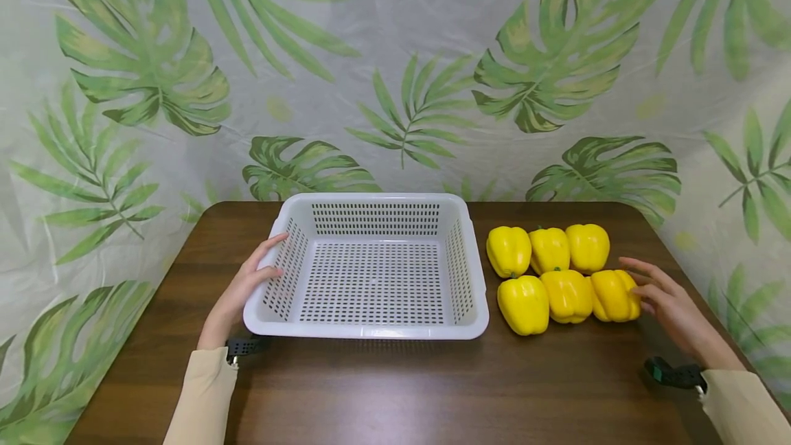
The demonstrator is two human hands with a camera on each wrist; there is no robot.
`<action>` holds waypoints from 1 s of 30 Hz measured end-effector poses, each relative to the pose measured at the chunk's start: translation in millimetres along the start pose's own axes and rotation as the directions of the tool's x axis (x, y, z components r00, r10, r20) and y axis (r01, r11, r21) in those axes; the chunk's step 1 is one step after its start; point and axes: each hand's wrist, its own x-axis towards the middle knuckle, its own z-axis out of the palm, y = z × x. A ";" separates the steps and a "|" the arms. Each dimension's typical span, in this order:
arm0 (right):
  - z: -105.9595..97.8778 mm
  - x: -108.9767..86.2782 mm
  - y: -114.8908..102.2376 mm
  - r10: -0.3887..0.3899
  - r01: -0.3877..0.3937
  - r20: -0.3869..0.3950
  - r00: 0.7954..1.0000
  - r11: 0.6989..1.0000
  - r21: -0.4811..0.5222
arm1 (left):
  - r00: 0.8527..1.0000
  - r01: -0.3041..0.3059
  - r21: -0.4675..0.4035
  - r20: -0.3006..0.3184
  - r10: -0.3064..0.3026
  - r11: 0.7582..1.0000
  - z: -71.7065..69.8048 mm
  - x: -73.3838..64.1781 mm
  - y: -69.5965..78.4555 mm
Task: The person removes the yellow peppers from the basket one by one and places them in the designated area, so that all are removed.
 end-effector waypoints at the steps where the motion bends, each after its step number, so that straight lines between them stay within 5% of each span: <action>1: 0.1 1.1 -1.8 -0.002 0.002 -0.005 1.000 1.000 0.003 | 1.000 -0.001 0.015 0.000 0.001 1.000 -1.3 0.5 0.6; 10: 6.0 15.6 -23.4 -0.032 0.030 -0.037 0.999 0.998 -0.054 | 0.997 -0.071 0.233 -0.009 0.075 0.970 -15.9 0.0 21.2; 19: 28.4 34.4 -46.1 -0.106 0.089 -0.088 0.990 0.981 -0.173 | 0.999 -0.029 0.403 -0.010 0.037 0.915 -26.3 -19.2 66.4; 25: 53.2 50.1 -61.8 -0.115 0.065 -0.106 0.988 0.917 -0.394 | 0.992 -0.114 0.499 0.007 0.127 0.859 -13.2 -17.5 94.0; 30: 75.0 61.0 -75.2 -0.095 0.051 -0.091 0.991 0.916 -0.399 | 0.984 -0.164 0.571 0.032 0.178 0.804 8.4 -5.3 103.8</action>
